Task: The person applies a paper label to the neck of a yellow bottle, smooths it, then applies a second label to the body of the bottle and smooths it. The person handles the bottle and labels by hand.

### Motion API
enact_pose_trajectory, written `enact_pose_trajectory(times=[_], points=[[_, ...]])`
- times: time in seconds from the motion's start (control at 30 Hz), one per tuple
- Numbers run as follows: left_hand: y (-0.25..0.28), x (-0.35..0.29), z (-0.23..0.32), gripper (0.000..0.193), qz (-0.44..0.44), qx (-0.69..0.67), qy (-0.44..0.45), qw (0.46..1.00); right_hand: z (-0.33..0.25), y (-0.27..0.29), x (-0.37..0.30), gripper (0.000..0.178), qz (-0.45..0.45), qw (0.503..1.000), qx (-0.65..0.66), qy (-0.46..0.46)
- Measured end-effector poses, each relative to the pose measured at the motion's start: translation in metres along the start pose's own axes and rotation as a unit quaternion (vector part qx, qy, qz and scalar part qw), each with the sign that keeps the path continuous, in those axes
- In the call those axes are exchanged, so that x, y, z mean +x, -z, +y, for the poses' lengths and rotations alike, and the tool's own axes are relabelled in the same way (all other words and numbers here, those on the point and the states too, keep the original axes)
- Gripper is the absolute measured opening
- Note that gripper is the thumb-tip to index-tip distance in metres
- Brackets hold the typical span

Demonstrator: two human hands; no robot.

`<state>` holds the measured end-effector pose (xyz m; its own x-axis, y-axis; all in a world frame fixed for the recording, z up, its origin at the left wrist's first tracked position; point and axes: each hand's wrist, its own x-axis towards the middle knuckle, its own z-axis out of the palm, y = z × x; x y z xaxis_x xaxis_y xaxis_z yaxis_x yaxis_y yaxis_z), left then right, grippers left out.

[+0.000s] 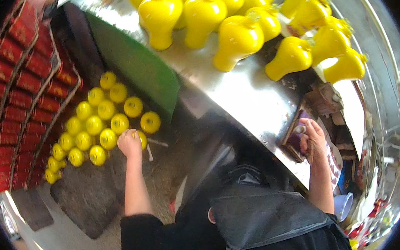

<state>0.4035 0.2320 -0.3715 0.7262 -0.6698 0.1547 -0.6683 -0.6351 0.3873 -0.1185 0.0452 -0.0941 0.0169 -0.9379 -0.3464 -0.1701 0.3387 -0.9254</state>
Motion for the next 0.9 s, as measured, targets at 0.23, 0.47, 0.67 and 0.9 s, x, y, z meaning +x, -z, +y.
enact_pose_trajectory(times=[0.23,0.47,0.67,0.9], points=[[0.084,0.058,0.216,0.012,0.19,-0.323,-0.164,0.912,0.006,0.006,-0.019,0.05,-0.066,0.997,0.027,-0.003],[0.126,0.092,0.399,0.055,0.269,-0.383,-0.277,0.839,0.014,0.041,-0.03,0.031,-0.09,0.996,0.027,-0.006],[0.119,0.103,0.425,0.047,0.198,-0.291,-0.272,0.896,0.024,0.055,-0.042,0.026,-0.081,0.995,0.065,0.004],[0.148,0.057,0.448,0.035,0.183,-0.307,-0.386,0.85,0.029,0.074,-0.052,0.022,-0.083,0.989,0.123,0.001]])
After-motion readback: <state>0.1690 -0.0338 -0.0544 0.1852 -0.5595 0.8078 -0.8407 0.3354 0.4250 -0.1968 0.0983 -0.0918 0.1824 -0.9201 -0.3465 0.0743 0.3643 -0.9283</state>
